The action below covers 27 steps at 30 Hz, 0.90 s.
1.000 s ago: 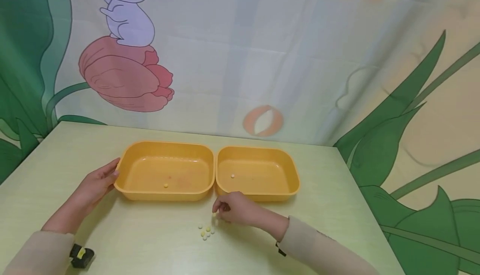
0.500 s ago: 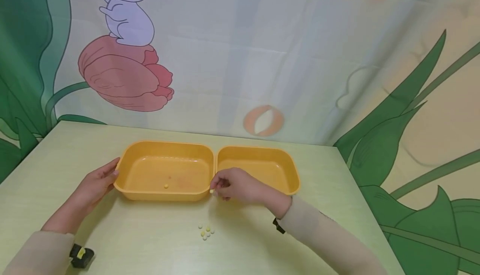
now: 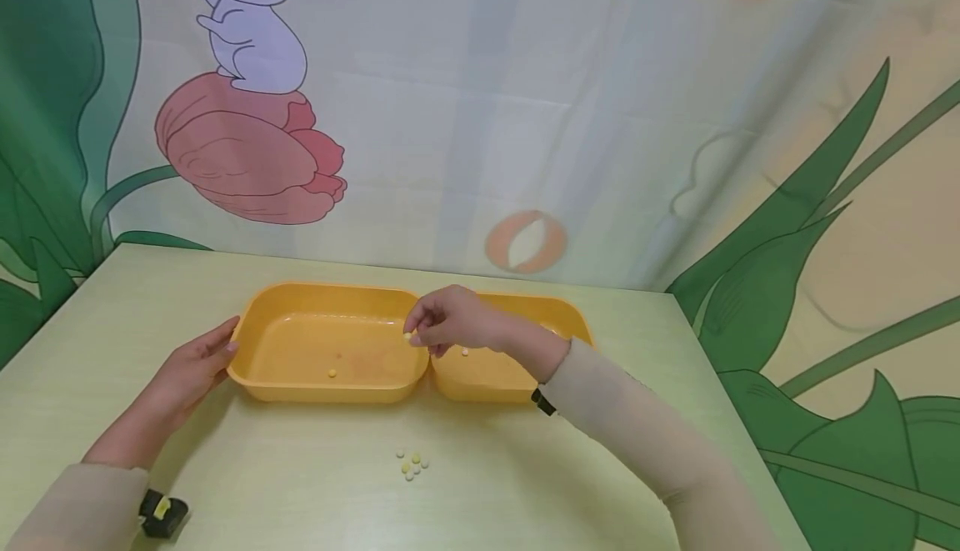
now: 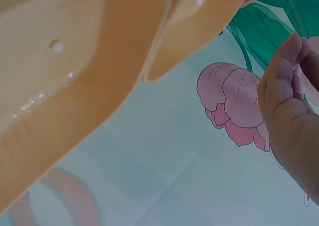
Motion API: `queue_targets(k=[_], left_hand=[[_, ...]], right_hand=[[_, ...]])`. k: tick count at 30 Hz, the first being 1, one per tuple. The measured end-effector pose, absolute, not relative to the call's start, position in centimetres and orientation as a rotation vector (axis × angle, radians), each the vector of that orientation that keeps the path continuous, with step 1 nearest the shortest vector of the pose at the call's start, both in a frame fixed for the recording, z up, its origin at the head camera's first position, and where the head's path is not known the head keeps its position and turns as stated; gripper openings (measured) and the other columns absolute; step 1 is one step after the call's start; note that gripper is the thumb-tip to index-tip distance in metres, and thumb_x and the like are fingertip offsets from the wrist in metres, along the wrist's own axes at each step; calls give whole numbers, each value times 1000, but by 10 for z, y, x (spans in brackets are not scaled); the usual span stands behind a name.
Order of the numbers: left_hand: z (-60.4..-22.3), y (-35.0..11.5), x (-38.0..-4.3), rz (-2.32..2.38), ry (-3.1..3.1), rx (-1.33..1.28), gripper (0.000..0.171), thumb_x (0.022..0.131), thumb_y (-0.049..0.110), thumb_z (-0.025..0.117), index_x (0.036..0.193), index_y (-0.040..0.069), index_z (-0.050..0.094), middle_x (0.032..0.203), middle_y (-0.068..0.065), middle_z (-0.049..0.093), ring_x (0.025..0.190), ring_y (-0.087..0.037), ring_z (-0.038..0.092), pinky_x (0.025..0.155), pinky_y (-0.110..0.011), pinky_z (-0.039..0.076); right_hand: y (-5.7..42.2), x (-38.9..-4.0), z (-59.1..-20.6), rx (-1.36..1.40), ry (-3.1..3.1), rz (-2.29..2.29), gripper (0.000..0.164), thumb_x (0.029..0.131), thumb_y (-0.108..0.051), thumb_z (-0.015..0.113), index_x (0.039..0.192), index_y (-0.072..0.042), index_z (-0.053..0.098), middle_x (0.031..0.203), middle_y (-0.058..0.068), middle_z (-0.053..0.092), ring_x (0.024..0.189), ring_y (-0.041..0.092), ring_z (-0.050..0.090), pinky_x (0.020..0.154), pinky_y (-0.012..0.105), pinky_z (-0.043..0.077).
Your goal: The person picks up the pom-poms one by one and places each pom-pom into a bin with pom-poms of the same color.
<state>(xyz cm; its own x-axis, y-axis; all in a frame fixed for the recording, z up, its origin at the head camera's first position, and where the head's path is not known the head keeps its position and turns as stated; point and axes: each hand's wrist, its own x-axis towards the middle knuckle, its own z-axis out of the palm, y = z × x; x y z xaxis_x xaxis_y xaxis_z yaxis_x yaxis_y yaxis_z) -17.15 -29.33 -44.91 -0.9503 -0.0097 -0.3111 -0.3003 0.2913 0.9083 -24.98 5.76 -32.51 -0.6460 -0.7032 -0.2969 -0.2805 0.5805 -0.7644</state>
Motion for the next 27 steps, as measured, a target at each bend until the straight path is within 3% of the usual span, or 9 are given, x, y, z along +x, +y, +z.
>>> queue_targets(k=[5, 10, 14, 27], left_hand=[[-449, -295, -172, 1715, 2312, -282, 61, 114, 28, 27, 162, 6, -4, 169, -25, 0, 156, -47, 12, 123, -58, 25], [-450, -296, -172, 1698, 2330, -249, 61, 114, 27, 26, 162, 4, -3, 169, -27, 1, 156, -48, 14, 121, -54, 26], [-451, -296, -171, 1685, 2344, -223, 61, 114, 26, 26, 162, 2, -3, 168, -29, 3, 155, -49, 16, 119, -51, 27], [-453, -297, -172, 1715, 2319, -237, 60, 114, 27, 25, 162, 4, -3, 169, -28, 2, 155, -48, 15, 122, -56, 25]], right_hand=[[42, -263, -311, -791, 2197, -898, 19, 100, -10, 66, 115, 0, 68, 83, 1, 62, 74, 13, 63, 84, 33, 66], [27, -276, -306, -804, 2154, -893, 21, 100, -10, 65, 117, 2, 67, 83, 1, 61, 75, 14, 62, 79, 26, 64], [17, -283, -306, -812, 2127, -892, 19, 100, -10, 65, 116, 1, 67, 82, 1, 60, 76, 14, 63, 81, 28, 65], [-17, -301, -310, -806, 2047, -814, 17, 99, -7, 65, 115, 1, 66, 82, 3, 60, 72, 14, 59, 78, 26, 63]])
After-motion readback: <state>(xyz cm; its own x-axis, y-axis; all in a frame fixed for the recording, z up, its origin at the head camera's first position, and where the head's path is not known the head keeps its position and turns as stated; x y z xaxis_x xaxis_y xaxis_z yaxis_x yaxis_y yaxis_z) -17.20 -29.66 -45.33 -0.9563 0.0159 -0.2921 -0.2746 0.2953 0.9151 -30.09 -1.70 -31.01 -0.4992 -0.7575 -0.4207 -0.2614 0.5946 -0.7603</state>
